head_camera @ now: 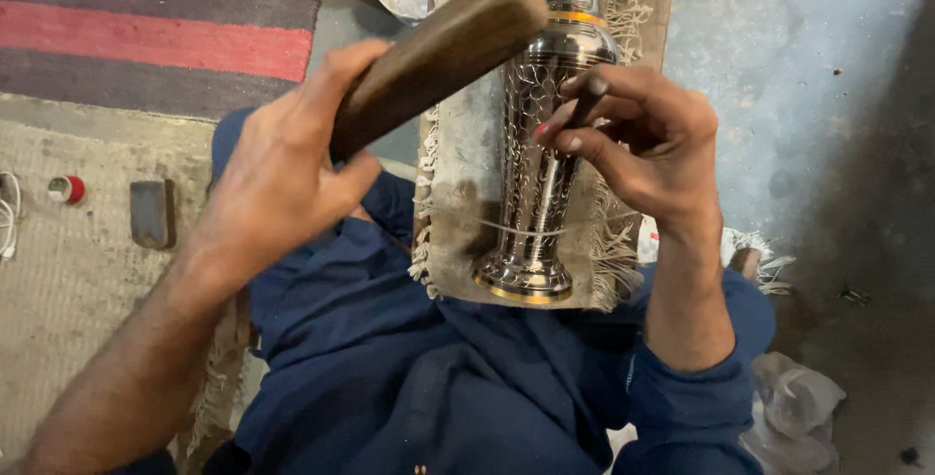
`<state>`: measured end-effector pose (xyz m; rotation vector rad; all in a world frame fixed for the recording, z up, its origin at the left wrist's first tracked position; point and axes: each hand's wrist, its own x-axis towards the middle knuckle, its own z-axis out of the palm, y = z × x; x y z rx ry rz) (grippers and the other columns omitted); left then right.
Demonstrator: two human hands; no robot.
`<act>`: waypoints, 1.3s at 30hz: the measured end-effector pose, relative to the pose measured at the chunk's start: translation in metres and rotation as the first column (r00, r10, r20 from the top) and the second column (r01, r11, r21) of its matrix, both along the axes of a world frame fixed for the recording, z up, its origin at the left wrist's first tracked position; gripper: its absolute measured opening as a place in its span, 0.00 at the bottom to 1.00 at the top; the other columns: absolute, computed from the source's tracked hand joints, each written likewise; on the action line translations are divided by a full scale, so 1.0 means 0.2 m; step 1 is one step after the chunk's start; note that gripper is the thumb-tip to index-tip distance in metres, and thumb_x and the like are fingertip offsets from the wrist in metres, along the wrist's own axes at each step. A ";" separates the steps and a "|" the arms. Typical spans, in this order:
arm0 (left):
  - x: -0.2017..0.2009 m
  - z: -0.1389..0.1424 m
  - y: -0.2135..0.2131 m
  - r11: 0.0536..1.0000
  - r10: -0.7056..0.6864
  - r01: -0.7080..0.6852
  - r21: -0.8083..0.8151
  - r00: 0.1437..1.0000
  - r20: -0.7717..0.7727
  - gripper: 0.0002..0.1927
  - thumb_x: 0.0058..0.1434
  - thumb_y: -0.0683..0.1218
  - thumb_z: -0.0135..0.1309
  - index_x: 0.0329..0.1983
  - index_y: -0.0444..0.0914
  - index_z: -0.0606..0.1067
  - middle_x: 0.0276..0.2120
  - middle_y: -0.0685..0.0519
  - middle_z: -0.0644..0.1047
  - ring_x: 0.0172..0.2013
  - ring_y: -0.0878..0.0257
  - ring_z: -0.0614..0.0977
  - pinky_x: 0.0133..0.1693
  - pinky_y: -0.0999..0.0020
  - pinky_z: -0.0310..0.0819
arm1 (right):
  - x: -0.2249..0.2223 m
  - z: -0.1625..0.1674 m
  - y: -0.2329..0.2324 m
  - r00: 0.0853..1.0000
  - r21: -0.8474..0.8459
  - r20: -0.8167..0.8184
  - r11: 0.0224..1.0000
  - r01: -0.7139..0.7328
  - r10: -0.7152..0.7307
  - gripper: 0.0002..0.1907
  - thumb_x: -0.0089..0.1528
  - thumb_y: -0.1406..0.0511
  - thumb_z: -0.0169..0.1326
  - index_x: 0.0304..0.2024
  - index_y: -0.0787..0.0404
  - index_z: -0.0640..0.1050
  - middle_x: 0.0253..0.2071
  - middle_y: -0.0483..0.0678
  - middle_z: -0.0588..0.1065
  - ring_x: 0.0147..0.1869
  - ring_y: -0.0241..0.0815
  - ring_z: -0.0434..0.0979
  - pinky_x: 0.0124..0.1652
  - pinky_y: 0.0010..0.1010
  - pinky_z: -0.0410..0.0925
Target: The person sits cross-legged on the floor with a brass vase resting on a cloth on their lap and engraves a decorative pattern into its surface. They hold a chisel against the vase with one hand and strike it repeatedly with a wooden mallet in the other, repositioning the chisel to work different areas, then handle the chisel tip at the end.
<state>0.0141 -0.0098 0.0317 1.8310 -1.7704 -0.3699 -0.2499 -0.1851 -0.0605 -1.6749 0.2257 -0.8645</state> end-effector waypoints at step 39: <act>0.04 0.13 -0.16 0.962 -0.068 0.224 -0.156 0.750 0.658 0.37 0.60 0.33 0.61 0.71 0.47 0.64 0.35 0.47 0.70 0.38 0.48 0.76 0.52 0.45 0.72 | 0.00 -0.02 -0.02 1.000 -0.103 -0.013 0.995 0.012 -0.014 0.18 0.65 0.78 0.63 0.57 0.71 0.75 0.46 0.53 0.80 0.49 0.44 0.85 0.47 0.30 0.82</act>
